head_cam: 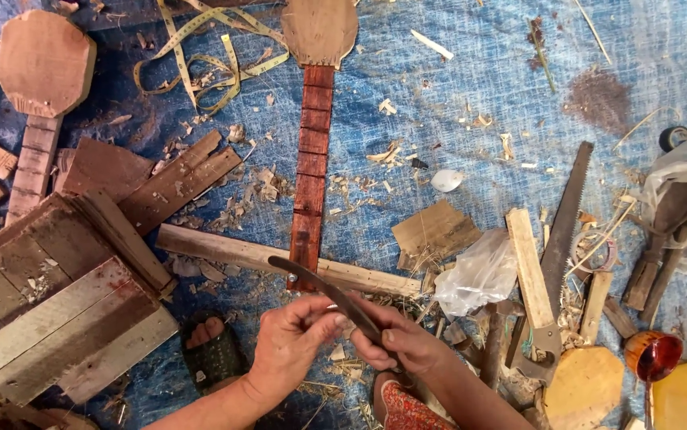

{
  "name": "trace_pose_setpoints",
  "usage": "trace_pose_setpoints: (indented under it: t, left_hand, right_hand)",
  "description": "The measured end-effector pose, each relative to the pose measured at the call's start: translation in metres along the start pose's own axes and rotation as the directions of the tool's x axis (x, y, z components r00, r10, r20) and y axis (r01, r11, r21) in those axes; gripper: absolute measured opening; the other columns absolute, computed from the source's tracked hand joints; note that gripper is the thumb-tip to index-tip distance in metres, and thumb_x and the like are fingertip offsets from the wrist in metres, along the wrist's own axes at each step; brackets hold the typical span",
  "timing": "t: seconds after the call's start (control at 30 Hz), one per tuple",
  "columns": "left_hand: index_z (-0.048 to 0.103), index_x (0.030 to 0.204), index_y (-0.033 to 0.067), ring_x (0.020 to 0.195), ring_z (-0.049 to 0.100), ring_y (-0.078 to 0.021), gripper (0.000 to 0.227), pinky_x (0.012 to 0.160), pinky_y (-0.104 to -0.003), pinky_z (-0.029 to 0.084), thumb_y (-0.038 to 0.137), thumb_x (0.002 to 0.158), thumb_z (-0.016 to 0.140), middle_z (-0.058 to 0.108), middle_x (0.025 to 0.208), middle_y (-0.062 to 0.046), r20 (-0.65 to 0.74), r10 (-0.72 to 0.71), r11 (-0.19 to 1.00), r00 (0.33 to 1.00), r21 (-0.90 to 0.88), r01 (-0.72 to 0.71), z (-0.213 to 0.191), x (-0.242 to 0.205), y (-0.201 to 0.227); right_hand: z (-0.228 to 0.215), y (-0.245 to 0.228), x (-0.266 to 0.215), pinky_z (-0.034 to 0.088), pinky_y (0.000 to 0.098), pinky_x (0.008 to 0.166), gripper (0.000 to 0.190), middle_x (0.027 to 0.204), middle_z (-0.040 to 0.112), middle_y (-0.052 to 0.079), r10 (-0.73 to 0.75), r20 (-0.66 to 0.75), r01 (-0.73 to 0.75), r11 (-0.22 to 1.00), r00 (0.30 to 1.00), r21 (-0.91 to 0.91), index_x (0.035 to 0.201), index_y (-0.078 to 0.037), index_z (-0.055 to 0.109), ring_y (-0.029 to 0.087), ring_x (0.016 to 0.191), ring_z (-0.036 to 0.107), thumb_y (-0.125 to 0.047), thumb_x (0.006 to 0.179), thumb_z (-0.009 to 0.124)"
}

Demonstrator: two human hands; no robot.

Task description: Attaching small metal components to the neck of a wooden stringed instrument using a hammer and a curved blade tool.

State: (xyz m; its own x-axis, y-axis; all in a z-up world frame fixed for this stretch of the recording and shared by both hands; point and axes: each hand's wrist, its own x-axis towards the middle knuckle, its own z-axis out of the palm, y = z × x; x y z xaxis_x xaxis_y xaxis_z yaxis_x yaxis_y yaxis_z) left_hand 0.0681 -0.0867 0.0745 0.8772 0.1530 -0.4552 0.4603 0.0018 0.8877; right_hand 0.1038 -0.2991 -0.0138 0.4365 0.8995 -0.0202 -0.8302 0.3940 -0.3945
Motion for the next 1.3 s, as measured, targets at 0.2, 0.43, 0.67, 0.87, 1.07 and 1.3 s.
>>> trace_pose_setpoints:
  t: [0.2,0.43,0.67,0.87,1.07,1.3]
  left_hand:
    - [0.082,0.102,0.0041,0.053,0.07,-0.0091,0.017,0.047,-0.023,0.058,0.004,0.087,0.074,0.076,0.064,-0.003,0.073,0.011,0.999,0.997,0.029,-0.014,-0.002,0.003,0.01]
    - [0.078,0.075,0.006,0.037,0.044,-0.0078,0.016,0.033,-0.027,0.031,0.005,0.088,0.07,0.065,0.05,0.0,0.17,0.014,0.982,0.985,0.182,-0.045,-0.014,0.008,0.017]
    - [0.074,0.072,0.0067,0.045,0.046,-0.0088,0.004,0.04,-0.027,0.037,0.004,0.074,0.075,0.067,0.062,0.0,0.109,0.198,0.922,0.974,0.316,-0.223,-0.017,0.005,0.04]
    - [0.078,0.079,0.0045,0.039,0.055,-0.0139,0.01,0.034,-0.032,0.042,0.009,0.07,0.078,0.068,0.061,-0.006,0.218,0.22,0.808,0.951,0.506,-0.303,-0.026,0.014,0.035]
    - [0.082,0.083,0.0103,0.043,0.059,-0.0161,0.016,0.043,-0.033,0.047,0.009,0.068,0.077,0.072,0.064,-0.004,0.212,0.133,0.847,0.968,0.483,-0.222,-0.024,0.011,0.039]
    - [0.064,0.064,0.007,0.04,0.048,-0.0141,0.013,0.036,-0.032,0.039,0.006,0.069,0.076,0.06,0.057,-0.003,0.259,0.28,0.733,0.924,0.565,-0.38,-0.026,0.008,0.022]
  right_hand:
    - [0.006,-0.003,0.003,0.031,0.0224,0.045,0.083,0.072,0.055,-0.003,-0.015,-0.03,0.013,0.997,0.999,-0.077,0.166,-0.005,0.02,0.007,0.054,0.043,-0.037,0.102,0.063]
    - [0.031,-0.017,0.007,0.024,0.0246,0.039,0.099,0.062,0.055,-0.006,-0.029,-0.189,-0.102,0.759,0.981,-0.643,0.165,-0.015,0.012,0.009,0.045,0.041,-0.028,0.08,0.061]
    - [0.062,-0.024,0.023,0.043,0.0296,0.047,0.096,0.099,0.074,0.016,0.001,-0.339,-0.241,0.703,0.941,-0.669,0.162,-0.005,0.015,0.014,0.055,0.058,-0.013,0.075,0.057]
    - [0.055,-0.014,0.025,0.036,0.0302,0.047,0.108,0.096,0.072,0.015,-0.057,-0.293,-0.185,0.657,0.955,-0.731,0.159,0.002,0.006,0.013,0.054,0.056,-0.06,0.087,0.055]
    - [0.053,-0.015,0.024,0.034,0.0276,0.047,0.1,0.098,0.074,0.015,-0.138,-0.223,-0.092,0.619,0.965,-0.78,0.16,0.001,0.004,0.01,0.052,0.053,-0.058,0.096,0.054]
    - [0.056,-0.011,0.021,0.039,0.0302,0.053,0.084,0.106,0.073,0.018,-0.153,-0.252,-0.097,0.644,0.956,-0.759,0.158,-0.002,0.022,0.011,0.057,0.055,-0.045,0.095,0.058]
